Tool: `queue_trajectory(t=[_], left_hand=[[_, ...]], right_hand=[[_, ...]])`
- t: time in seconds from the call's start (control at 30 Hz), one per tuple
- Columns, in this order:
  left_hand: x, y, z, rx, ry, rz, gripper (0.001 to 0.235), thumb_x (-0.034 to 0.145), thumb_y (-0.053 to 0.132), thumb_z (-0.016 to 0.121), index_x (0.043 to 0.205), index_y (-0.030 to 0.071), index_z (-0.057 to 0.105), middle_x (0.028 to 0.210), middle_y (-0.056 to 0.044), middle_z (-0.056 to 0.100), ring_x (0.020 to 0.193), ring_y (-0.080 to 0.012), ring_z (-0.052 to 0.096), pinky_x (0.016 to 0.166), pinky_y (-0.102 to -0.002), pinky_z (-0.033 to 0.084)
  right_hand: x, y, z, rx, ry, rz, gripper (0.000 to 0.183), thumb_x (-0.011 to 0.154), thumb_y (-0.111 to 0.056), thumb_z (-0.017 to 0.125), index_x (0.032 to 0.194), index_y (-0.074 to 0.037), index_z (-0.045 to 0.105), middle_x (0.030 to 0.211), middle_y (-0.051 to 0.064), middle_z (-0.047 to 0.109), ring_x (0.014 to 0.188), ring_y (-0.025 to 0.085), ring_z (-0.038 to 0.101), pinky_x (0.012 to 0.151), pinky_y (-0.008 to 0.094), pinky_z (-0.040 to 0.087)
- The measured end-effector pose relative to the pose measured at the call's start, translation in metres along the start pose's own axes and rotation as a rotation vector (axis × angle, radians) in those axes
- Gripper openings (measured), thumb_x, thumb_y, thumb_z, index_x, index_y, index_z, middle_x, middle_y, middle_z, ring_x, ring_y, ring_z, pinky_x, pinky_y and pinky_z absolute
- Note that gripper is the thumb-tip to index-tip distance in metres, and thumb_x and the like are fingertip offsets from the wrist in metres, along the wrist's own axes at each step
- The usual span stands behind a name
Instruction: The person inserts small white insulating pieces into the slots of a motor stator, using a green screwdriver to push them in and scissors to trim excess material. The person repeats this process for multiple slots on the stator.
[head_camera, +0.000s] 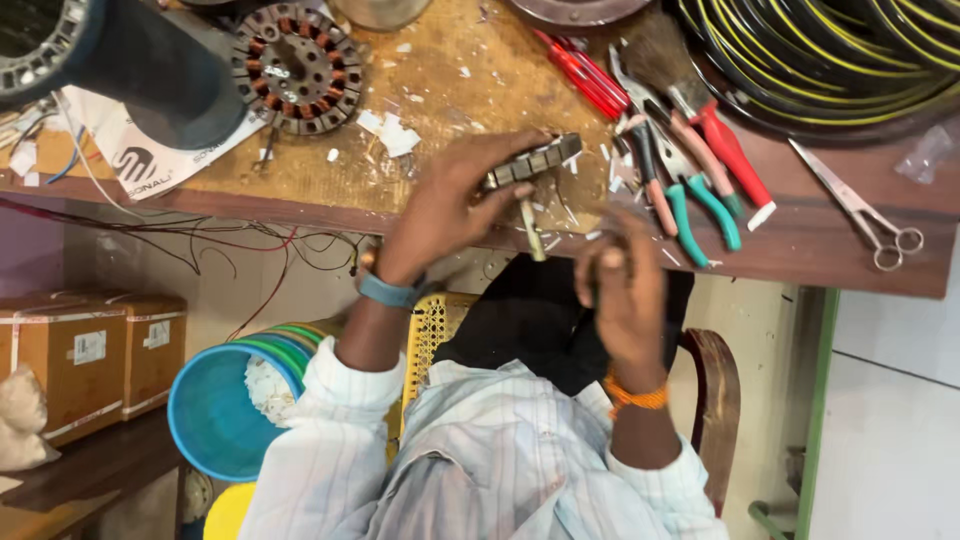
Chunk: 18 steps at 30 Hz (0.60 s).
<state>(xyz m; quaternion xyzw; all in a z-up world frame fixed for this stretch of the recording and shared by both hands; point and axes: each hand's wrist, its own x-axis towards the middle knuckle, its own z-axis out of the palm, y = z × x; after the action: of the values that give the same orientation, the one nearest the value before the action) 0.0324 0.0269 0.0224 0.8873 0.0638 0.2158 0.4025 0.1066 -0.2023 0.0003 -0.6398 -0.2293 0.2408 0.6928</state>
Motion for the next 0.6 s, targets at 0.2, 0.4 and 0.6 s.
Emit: queue_trajectory(t=[0.2,0.4,0.6], left_hand=[[-0.01,0.005,-0.007,0.011,-0.042,0.067,0.048,0.092,0.01,0.077,0.138,0.014,0.066,0.135,-0.008,0.071,0.124,-0.0288,0.069,0.107,-0.043,0.054],[-0.028,-0.002,-0.001,0.086,0.025,0.142,0.06,0.092,0.001,0.075,0.147,0.016,0.056,0.142,-0.006,0.069,0.13,-0.0268,0.069,0.106,-0.04,0.049],[-0.036,-0.007,0.006,-0.054,0.032,0.083,0.081,0.095,0.003,0.078,0.161,0.021,0.033,0.142,-0.005,0.07,0.131,-0.0287,0.071,0.108,-0.038,0.06]], right_hand=[[0.012,0.022,0.025,-0.169,-0.038,-0.091,0.031,0.11,-0.02,0.053,0.122,0.003,0.069,0.089,0.004,0.06,0.065,0.007,0.053,0.055,0.023,0.041],[0.02,0.023,0.035,-0.312,0.029,-0.317,0.022,0.105,-0.008,0.064,0.122,0.006,0.069,0.103,0.01,0.067,0.085,0.013,0.065,0.075,0.026,0.051],[0.014,0.044,0.046,-0.071,0.056,-0.172,0.02,0.099,0.0,0.069,0.119,0.007,0.069,0.103,0.01,0.069,0.082,0.013,0.071,0.071,0.024,0.056]])
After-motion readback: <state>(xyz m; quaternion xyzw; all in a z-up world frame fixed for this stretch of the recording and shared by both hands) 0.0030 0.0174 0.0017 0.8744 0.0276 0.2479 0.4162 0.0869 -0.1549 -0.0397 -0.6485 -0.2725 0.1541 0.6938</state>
